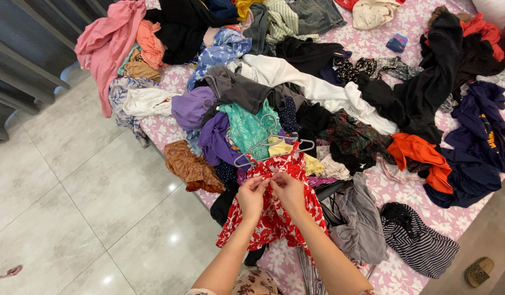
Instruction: The person opens a wardrobe, removes several empty hangers, and walks to a bed covered with clothes. They pick up individual garments, place them on hangers, and set the hung items aside on a nearby surface.
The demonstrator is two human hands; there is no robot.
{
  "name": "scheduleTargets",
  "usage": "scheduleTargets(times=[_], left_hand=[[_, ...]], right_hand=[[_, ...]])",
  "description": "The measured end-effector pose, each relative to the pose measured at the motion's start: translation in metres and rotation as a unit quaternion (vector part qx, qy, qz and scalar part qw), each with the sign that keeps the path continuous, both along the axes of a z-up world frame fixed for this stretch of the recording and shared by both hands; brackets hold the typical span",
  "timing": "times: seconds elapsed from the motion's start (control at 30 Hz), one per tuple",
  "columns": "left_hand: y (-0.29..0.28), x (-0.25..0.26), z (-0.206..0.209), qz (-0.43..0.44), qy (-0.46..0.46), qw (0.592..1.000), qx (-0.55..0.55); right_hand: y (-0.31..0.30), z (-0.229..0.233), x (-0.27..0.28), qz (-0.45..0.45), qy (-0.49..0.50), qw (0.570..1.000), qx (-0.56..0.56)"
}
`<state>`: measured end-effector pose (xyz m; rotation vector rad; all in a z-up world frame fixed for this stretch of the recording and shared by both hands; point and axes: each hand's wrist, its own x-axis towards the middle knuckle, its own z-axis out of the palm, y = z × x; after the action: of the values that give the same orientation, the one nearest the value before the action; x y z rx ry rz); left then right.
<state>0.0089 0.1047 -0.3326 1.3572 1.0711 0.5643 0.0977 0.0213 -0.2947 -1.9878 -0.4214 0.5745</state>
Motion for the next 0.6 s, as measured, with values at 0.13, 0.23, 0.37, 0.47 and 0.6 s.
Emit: scheduleTargets(times=[0.13, 0.23, 0.37, 0.47, 0.6], left_hand=[[0.001, -0.002, 0.002, 0.003, 0.026, 1.000, 0.005], [-0.002, -0.002, -0.002, 0.012, 0.026, 1.000, 0.004], [-0.003, -0.001, -0.014, -0.004, -0.009, 1.000, -0.009], [-0.002, -0.001, -0.024, -0.033, -0.022, 0.999, -0.031], [0.000, -0.001, -0.027, -0.052, -0.030, 0.998, -0.030]], right_hand=[[-0.002, 0.000, 0.003, 0.030, 0.008, 0.999, -0.012], [-0.001, -0.002, 0.002, 0.034, 0.003, 0.999, -0.015], [-0.001, -0.007, 0.003, 0.032, -0.009, 0.999, -0.014], [-0.004, -0.009, 0.005, 0.032, -0.027, 0.999, -0.021], [-0.006, -0.011, 0.009, 0.055, -0.031, 0.998, -0.007]])
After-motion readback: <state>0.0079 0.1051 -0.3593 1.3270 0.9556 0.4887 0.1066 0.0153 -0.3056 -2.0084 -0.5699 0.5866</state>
